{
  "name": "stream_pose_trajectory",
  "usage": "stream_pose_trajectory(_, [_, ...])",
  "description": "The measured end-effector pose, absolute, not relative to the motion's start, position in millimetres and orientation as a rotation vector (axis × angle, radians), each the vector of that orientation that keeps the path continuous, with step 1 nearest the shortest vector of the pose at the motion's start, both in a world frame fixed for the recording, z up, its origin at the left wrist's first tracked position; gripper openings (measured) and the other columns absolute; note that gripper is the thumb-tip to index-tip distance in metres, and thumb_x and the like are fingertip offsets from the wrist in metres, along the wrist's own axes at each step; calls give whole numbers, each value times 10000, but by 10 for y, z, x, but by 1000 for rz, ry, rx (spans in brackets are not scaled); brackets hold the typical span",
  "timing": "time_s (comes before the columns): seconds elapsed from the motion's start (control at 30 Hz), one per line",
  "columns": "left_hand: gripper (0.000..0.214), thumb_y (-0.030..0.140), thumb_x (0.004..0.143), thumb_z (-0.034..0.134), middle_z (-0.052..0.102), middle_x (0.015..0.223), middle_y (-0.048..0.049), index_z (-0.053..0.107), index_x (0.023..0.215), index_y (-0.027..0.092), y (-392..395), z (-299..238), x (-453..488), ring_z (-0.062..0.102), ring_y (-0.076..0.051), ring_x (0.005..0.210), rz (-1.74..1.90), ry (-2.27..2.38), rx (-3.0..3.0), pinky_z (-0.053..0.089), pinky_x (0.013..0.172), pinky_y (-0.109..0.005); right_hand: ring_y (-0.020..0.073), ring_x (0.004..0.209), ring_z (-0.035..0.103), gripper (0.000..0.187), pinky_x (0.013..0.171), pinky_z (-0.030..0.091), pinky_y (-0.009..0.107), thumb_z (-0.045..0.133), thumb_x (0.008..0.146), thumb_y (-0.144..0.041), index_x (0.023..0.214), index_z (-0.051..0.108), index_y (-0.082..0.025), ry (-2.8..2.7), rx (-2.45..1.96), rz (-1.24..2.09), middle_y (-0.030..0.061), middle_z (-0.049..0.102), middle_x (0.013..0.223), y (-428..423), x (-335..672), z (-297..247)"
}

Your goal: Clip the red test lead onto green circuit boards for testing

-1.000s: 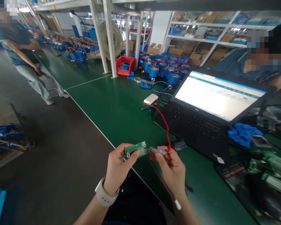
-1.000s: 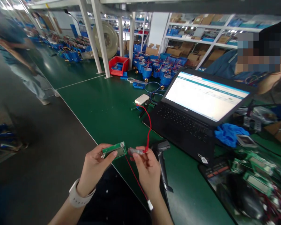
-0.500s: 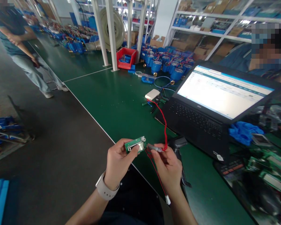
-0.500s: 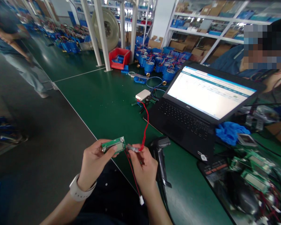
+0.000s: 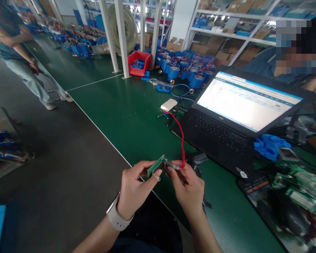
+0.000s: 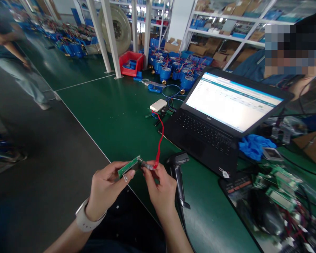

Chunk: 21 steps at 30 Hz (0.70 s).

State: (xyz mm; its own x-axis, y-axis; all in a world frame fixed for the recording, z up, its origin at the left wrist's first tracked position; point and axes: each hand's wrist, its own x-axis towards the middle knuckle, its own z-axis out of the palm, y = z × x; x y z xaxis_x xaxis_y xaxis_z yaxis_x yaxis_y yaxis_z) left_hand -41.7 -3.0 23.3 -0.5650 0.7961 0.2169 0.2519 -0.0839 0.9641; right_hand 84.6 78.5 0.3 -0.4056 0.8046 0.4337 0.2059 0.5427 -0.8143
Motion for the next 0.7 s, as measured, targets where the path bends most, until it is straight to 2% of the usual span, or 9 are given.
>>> stream_pose_trajectory(0.3, [164,164,739,688,720,721,64,696,879,250,-19,222,-436,652,-47,603,1704,1771,1105,487,551,-55,93,599,668,84,563,522,139,590,854,-173,924,617,-212,-1871,-832,948,-38,692,740,806,838,-15])
stream_pose_trajectory(0.7, [143,217,754,678,735,786,2,703,895,208,-23,176,-447,683,-115,670,1668,1777,1105,549,601,-139,119,614,680,74,571,541,176,568,871,-219,924,618,-204,-1849,-848,1041,-16,702,743,796,833,-42])
